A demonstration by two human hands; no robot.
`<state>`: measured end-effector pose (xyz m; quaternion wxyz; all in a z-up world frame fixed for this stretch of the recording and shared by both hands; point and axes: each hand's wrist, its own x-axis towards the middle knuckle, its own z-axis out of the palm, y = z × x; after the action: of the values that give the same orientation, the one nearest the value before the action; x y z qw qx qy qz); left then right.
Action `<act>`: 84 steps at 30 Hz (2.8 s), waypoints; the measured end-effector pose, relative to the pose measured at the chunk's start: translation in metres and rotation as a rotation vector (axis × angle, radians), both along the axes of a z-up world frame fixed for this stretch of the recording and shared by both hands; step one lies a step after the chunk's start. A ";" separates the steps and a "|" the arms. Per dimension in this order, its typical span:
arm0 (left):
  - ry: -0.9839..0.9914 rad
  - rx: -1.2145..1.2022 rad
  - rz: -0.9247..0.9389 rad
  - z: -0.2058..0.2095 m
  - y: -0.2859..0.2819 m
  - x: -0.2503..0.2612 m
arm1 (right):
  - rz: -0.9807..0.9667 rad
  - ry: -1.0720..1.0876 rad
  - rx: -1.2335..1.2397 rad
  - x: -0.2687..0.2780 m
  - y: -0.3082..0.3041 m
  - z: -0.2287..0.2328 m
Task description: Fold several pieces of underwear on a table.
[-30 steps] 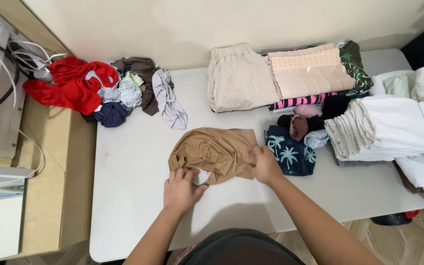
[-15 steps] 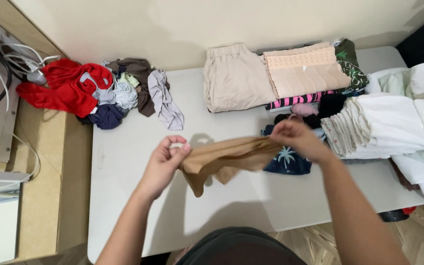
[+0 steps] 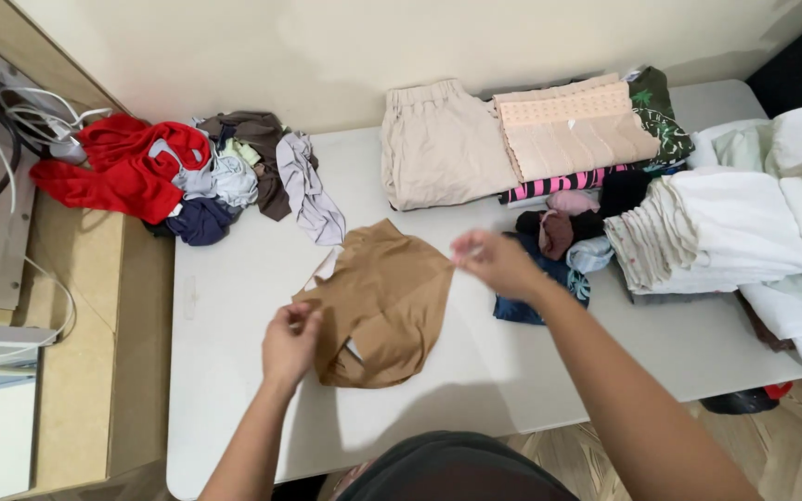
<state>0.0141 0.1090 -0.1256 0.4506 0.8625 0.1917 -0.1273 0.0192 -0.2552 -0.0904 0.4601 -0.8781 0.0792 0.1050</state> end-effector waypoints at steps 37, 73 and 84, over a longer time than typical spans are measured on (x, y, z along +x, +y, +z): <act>-0.627 0.056 -0.445 0.096 -0.005 0.115 | -0.447 -0.330 -0.391 -0.003 -0.072 0.019; 0.116 0.381 -0.611 0.051 0.056 0.061 | 0.345 0.188 -0.511 0.042 -0.067 -0.013; 0.052 0.810 -0.965 0.036 0.051 -0.001 | 0.382 -0.284 -0.708 -0.021 -0.046 -0.045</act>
<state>0.0131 0.1604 -0.0896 -0.0249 0.9508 -0.1751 -0.2543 -0.0021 -0.3009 -0.1356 0.1089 -0.9865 -0.1177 0.0327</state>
